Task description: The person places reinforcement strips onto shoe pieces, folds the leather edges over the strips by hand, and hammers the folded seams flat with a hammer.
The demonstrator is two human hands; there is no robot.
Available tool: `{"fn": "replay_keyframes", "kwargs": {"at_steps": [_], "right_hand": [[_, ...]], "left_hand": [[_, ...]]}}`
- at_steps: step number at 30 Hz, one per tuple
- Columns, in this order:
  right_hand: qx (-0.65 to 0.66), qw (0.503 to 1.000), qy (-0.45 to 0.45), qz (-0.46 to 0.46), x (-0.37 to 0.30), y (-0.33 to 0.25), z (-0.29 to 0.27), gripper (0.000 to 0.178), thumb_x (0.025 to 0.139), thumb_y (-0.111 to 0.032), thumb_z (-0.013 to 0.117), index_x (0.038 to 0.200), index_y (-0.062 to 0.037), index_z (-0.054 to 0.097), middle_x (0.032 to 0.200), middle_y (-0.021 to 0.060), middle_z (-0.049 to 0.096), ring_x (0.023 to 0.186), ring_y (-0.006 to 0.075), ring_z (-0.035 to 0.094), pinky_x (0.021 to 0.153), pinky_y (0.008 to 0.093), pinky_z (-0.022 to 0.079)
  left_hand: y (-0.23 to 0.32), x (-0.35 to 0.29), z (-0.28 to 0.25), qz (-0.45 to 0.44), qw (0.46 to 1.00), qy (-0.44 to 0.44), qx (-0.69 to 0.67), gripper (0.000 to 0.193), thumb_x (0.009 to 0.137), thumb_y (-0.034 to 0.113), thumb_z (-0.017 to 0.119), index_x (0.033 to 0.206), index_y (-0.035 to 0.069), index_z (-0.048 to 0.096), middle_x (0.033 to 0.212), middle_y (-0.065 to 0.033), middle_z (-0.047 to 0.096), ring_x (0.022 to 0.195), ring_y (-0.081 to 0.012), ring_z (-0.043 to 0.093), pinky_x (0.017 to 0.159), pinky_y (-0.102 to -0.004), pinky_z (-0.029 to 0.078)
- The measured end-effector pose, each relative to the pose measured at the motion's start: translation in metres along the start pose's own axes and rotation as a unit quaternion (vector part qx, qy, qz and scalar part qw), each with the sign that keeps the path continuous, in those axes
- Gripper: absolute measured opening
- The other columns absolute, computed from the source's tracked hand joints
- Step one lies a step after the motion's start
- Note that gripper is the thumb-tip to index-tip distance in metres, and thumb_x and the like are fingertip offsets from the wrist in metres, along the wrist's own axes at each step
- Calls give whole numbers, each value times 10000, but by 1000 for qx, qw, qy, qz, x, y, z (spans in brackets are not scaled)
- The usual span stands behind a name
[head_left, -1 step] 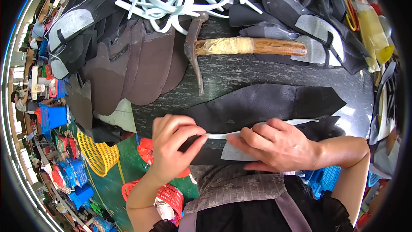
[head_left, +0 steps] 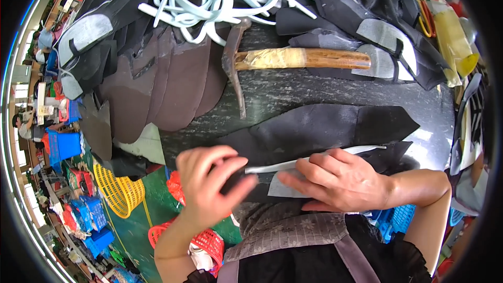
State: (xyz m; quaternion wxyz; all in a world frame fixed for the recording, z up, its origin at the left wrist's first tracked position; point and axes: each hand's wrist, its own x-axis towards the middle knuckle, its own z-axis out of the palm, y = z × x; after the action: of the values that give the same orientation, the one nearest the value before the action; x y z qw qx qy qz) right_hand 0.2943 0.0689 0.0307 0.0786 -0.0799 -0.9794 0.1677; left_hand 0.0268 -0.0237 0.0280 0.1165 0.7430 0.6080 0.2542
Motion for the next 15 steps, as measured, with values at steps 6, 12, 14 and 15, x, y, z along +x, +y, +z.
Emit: {"fn": "replay_keyframes", "kwargs": {"at_steps": [6,12,14,15], "right_hand": [[80,980,183,7,-32,-7,18,463,705,-195,799,1073,40,644,1092,161,616,1118,319,676,936,401,580],[-22,991,129,7,-39,-18,11,459,777,-204,755,1088,123,670,1211,192,639,1193,329,634,1041,430,528],[-14,995,69,76,-41,-22,11,481,800,-207,734,1139,127,666,1300,209,621,1226,312,616,1079,434,497],[-62,992,88,63,-43,-21,19,463,795,-193,724,1132,120,671,1306,214,619,1227,317,615,1083,436,492]], "left_hand": [[47,-9,36,246,960,-35,129,473,856,291,702,1196,-36,668,1317,-197,636,1133,-278,656,882,-396,525],[43,23,15,353,906,-182,146,315,899,95,569,1140,-81,673,1268,-225,641,1198,-331,629,1008,-383,552],[48,27,12,369,899,-191,140,345,881,140,646,1141,-86,672,1244,-233,644,1184,-339,633,1004,-406,549],[58,28,9,303,930,-198,71,370,864,156,688,1140,-89,670,1236,-231,645,1178,-343,634,997,-419,548]]}}
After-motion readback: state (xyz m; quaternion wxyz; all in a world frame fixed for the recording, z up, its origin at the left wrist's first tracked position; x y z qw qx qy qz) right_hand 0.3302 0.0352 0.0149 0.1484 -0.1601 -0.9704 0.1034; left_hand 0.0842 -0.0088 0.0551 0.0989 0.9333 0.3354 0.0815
